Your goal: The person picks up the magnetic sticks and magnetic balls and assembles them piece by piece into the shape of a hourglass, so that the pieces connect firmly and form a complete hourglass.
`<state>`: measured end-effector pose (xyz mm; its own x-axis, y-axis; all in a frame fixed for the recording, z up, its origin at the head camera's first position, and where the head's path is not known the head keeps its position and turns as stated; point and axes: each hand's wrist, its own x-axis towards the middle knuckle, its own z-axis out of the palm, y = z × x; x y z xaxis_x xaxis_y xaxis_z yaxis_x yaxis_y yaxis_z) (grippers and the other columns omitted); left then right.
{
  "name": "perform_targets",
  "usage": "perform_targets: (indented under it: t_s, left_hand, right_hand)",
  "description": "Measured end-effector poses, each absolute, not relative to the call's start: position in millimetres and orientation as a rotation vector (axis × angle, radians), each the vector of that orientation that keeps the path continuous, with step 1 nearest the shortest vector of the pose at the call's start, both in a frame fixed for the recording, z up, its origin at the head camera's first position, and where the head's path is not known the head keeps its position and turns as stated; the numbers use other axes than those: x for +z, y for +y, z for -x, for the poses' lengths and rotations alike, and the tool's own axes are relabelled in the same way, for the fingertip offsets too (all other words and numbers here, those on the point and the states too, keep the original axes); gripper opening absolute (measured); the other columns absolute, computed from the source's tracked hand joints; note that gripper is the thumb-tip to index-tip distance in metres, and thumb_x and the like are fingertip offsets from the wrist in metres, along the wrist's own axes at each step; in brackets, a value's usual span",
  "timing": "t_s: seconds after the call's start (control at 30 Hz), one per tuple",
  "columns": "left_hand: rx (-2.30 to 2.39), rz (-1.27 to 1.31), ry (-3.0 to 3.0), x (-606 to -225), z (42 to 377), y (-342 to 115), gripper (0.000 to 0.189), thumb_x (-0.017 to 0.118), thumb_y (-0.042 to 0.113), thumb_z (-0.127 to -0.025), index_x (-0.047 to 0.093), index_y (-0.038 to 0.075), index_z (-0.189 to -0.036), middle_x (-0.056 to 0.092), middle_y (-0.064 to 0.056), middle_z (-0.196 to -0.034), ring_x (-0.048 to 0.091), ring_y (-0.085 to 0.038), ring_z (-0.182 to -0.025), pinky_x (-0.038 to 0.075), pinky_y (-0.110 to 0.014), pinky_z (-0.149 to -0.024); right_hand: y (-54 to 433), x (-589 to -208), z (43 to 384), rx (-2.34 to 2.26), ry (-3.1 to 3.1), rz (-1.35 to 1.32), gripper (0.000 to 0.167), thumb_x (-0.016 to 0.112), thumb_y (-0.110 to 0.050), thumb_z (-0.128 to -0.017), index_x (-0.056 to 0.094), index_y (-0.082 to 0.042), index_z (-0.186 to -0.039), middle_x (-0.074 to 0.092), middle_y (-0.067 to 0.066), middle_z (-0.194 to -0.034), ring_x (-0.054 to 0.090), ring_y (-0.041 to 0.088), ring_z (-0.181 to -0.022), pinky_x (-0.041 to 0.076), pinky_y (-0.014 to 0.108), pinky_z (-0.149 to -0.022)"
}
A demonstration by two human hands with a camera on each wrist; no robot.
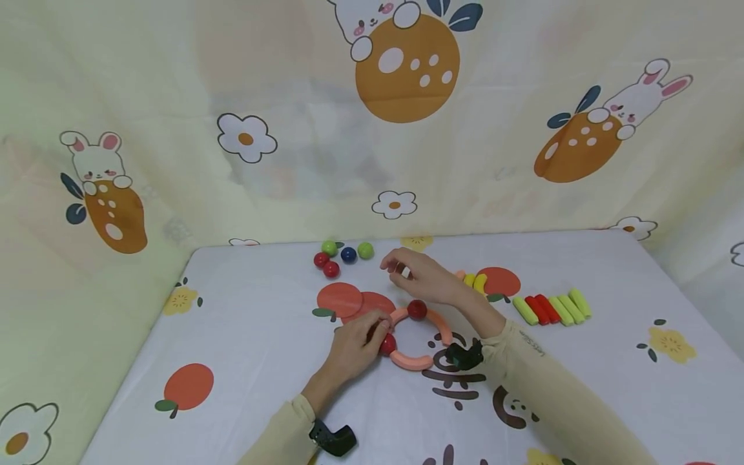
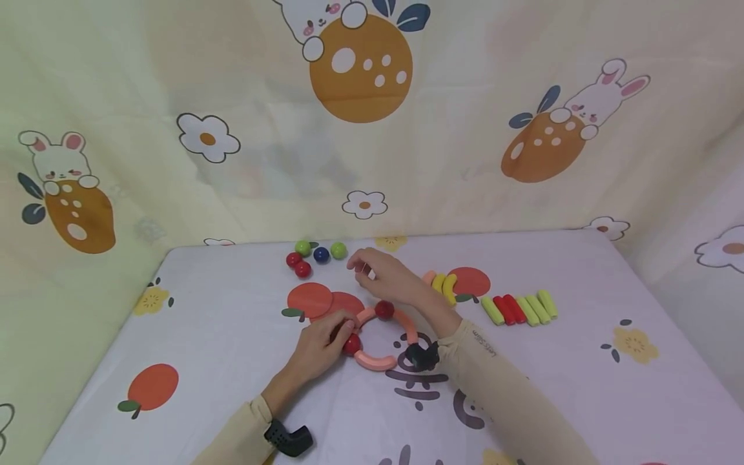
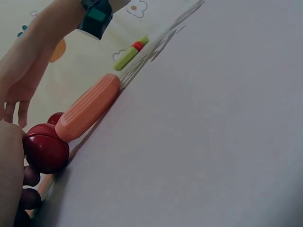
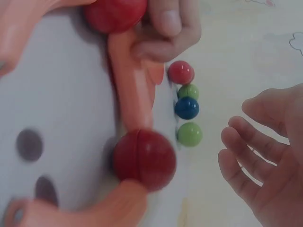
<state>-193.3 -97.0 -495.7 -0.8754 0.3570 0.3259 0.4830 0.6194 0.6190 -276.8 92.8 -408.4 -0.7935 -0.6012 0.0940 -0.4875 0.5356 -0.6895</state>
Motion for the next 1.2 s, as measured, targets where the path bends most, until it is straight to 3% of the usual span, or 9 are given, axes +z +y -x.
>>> perform_targets:
  t_s: [0.27, 0.6, 0.8, 1.07, 1.2]
  left_hand:
    - [-1.105, 0.703, -2.665, -494, 193, -103, 0.012, 0.050, 0.029, -0.097, 0.061, 0.024, -0.100, 0.058, 0.014, -0.077, 0.048, -0.001, -0.066, 0.039, -0.016, -0.057]
    - [-1.083, 0.685, -2.670, -492, 194, -105, 0.010, 0.053, 0.026, -0.096, 0.061, 0.024, -0.102, 0.058, 0.014, -0.077, 0.048, -0.001, -0.066, 0.039, -0.016, -0.056]
    - [-1.080, 0.720, -2.648, -492, 194, -104, 0.011, 0.055, 0.027, -0.095, 0.062, 0.023, -0.101, 0.059, 0.013, -0.081, 0.049, -0.002, -0.070, 0.042, -0.016, -0.060]
    - [-1.083, 0.827, -2.633, -493, 194, -106, 0.012, 0.059, 0.031, -0.089, 0.061, 0.025, -0.099, 0.054, 0.011, -0.084, 0.048, -0.002, -0.074, 0.042, -0.015, -0.064]
    - [-1.055, 0.928, -2.596, -493, 193, -102, 0.016, 0.060, 0.037, -0.087, 0.062, 0.025, -0.097, 0.054, 0.012, -0.084, 0.047, 0.000, -0.072, 0.039, -0.011, -0.062]
  right_hand:
    - [60, -400, 284, -1.074, 2.591, 1.017, 0.025, 0.053, -0.012, -0.094, 0.055, -0.008, -0.119, 0.059, 0.002, -0.115, 0.056, 0.017, -0.104, 0.051, 0.031, -0.082]
    - [25, -400, 293, -0.773, 2.593, 0.987, 0.032, 0.053, -0.016, -0.095, 0.051, -0.014, -0.126, 0.053, 0.009, -0.127, 0.054, 0.022, -0.112, 0.049, 0.037, -0.094]
    - [18, -404, 300, -0.653, 2.594, 0.988, 0.038, 0.052, -0.020, -0.095, 0.048, -0.015, -0.132, 0.049, 0.006, -0.134, 0.052, 0.020, -0.113, 0.046, 0.037, -0.099]
    - [8, -406, 309, -0.463, 2.547, 1.082, 0.048, 0.050, -0.016, -0.095, 0.040, -0.019, -0.142, 0.035, 0.003, -0.150, 0.040, 0.020, -0.133, 0.038, 0.040, -0.108]
    - [4, -407, 312, -0.359, 2.545, 1.106, 0.054, 0.048, -0.015, -0.096, 0.032, -0.020, -0.147, 0.024, 0.002, -0.156, 0.033, 0.021, -0.139, 0.039, 0.040, -0.107]
